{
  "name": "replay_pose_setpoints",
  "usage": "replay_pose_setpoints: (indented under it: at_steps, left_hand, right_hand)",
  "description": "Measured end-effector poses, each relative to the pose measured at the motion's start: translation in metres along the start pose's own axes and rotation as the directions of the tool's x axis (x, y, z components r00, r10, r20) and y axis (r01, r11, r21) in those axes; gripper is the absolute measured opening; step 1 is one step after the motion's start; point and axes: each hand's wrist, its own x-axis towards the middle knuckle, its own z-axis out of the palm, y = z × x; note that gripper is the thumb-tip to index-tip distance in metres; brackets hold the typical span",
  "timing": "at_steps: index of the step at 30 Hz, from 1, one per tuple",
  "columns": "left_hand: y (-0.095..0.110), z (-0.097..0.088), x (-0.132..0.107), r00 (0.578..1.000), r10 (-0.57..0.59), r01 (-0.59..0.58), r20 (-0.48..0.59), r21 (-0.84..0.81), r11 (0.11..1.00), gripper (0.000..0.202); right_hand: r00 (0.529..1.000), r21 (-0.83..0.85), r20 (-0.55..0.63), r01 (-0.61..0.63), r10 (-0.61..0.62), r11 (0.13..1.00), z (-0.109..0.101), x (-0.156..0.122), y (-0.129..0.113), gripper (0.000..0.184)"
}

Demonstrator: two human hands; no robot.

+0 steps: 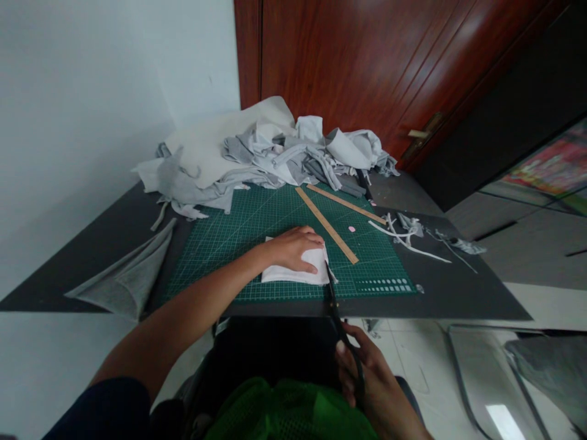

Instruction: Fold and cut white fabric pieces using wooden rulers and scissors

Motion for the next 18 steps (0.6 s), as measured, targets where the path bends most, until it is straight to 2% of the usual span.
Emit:
replay_pose_setpoints:
  at_steps: [4, 8, 12, 18]
  left_hand:
    - [0.011, -0.005, -0.001, 0.998, -0.056, 0.054, 0.03, 0.064, 0.996, 0.057]
    - [0.02, -0.009, -0.001, 0.997, -0.056, 0.051, 0.057, 0.086, 0.995, 0.046]
    - [0.014, -0.009, -0.002, 0.998, -0.025, 0.021, 0.064, 0.058, 0.998, 0.038]
    - [0.0, -0.005, -0.003, 1.0, -0.014, 0.014, 0.016, -0.008, 1.0, 0.058]
  right_hand:
    - [0.997, 0.079, 0.048, -0.057, 0.053, 0.995, -0.01, 0.003, 0.007, 0.07]
    - [0.995, 0.061, 0.061, -0.078, 0.074, 0.995, -0.018, -0.006, 0.006, 0.064]
    - [0.994, 0.09, 0.026, -0.108, 0.106, 0.99, -0.017, -0.01, -0.001, 0.065]
    - [0.995, 0.087, 0.063, -0.084, 0.078, 0.993, -0.011, 0.006, -0.004, 0.064]
